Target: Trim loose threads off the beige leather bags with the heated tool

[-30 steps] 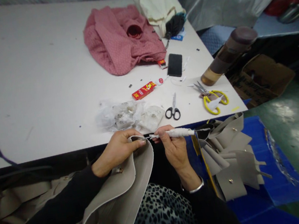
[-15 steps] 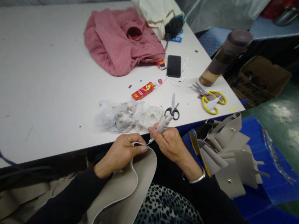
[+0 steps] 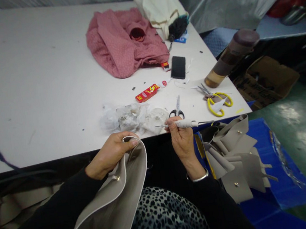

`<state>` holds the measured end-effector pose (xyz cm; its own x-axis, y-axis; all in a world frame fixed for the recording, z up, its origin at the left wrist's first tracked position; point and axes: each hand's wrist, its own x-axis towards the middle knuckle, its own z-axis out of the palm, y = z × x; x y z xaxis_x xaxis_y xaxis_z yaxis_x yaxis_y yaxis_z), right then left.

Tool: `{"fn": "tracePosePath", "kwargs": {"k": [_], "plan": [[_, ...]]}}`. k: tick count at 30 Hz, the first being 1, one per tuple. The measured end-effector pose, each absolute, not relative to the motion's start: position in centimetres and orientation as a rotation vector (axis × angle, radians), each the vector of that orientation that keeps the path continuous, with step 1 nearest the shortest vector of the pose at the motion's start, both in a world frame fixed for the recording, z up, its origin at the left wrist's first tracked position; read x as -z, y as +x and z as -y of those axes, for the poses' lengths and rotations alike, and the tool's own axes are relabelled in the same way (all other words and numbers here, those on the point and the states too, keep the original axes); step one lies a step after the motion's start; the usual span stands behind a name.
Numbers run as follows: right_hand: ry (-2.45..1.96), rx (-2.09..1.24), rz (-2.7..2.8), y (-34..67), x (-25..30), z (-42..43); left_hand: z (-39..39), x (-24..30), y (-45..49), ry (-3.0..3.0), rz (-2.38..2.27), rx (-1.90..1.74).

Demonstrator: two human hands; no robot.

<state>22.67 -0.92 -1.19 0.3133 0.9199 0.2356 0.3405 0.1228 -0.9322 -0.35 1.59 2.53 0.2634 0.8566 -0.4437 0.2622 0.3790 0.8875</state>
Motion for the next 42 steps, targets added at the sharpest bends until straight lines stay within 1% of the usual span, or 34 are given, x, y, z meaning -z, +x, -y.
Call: {"fn": "tracePosePath", "kwargs": {"k": [7,13,16,18,21,24,35,42], "plan": [[-1.432,-0.700,1.354,23.0,1.7,0.0,-2.1,-2.5,-0.6,0.785,-1.173,-0.533],[-1.356,-0.430,1.731,23.1,0.5,0.2,-2.2,-2.5,-0.8,0.740,-1.149,-0.488],[-1.336,-0.368,1.728,22.7,-0.1,1.1,-2.1,-2.4,-0.8,0.759,-1.159,-0.498],[-1.308,-0.434,1.597,22.1,-0.5,1.9,-2.0,-2.3,-0.8,0.766,-1.154,-0.500],[-1.276,-0.709,1.348,20.7,-1.3,2.7,-2.0,-2.3,-0.9,0.768,-1.135,-0.483],[-1.287,-0.875,1.287,19.8,-2.0,2.8,-2.0,-2.2,-0.9,0.747,-1.119,-0.453],[-1.238,-0.956,1.366,19.7,-1.5,2.4,-1.6,-2.2,-1.1,0.712,-1.068,-0.425],[-1.250,-0.983,1.391,19.6,-1.1,2.4,-1.2,-2.1,-0.6,0.741,-1.061,-0.503]]}}
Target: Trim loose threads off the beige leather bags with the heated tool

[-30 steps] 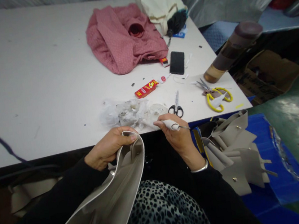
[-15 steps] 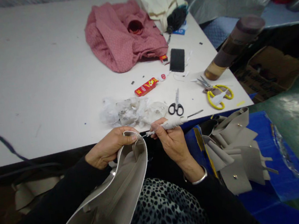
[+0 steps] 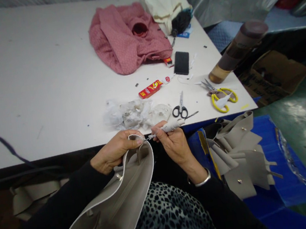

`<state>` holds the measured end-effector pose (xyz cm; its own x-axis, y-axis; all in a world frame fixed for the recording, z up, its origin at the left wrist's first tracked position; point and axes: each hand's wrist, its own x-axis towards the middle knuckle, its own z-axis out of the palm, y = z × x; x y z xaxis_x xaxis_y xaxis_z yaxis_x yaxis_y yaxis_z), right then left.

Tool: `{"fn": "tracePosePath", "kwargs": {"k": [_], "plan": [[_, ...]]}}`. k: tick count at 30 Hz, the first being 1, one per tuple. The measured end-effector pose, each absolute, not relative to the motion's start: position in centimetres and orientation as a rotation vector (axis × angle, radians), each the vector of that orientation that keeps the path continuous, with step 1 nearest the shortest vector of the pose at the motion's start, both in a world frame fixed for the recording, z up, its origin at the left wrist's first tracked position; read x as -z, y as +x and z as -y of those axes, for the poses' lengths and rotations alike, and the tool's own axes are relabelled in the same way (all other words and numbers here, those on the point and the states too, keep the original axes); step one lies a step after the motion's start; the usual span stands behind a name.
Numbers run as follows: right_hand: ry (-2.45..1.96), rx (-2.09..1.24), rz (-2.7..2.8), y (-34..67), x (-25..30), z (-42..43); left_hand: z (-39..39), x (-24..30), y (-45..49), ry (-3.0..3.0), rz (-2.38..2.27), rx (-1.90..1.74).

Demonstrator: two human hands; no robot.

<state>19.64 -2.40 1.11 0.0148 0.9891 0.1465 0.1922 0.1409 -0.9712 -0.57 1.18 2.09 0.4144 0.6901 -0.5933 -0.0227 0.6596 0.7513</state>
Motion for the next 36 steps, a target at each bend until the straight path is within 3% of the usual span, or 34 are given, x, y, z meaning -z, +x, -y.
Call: {"fn": "tracePosePath", "kwargs": {"k": [6,14,22,29,36], "plan": [[-1.249,-1.012,1.331,19.4,0.1,2.8,-0.4,-1.9,0.2,0.742,-1.059,-0.536],[-0.926,-0.590,1.728,19.8,-1.4,5.4,0.2,-1.9,-0.5,0.910,-1.062,-0.585],[-1.049,-0.807,1.291,19.4,-1.1,7.4,0.7,-3.1,-1.5,1.345,-1.244,-0.654],[-1.177,-0.727,1.214,18.6,-2.9,9.3,1.7,-3.5,-2.7,1.314,-1.337,-0.871],[-1.189,-0.691,1.214,18.6,-5.4,11.3,3.1,-9.3,-7.4,1.270,-1.456,-1.230]]}}
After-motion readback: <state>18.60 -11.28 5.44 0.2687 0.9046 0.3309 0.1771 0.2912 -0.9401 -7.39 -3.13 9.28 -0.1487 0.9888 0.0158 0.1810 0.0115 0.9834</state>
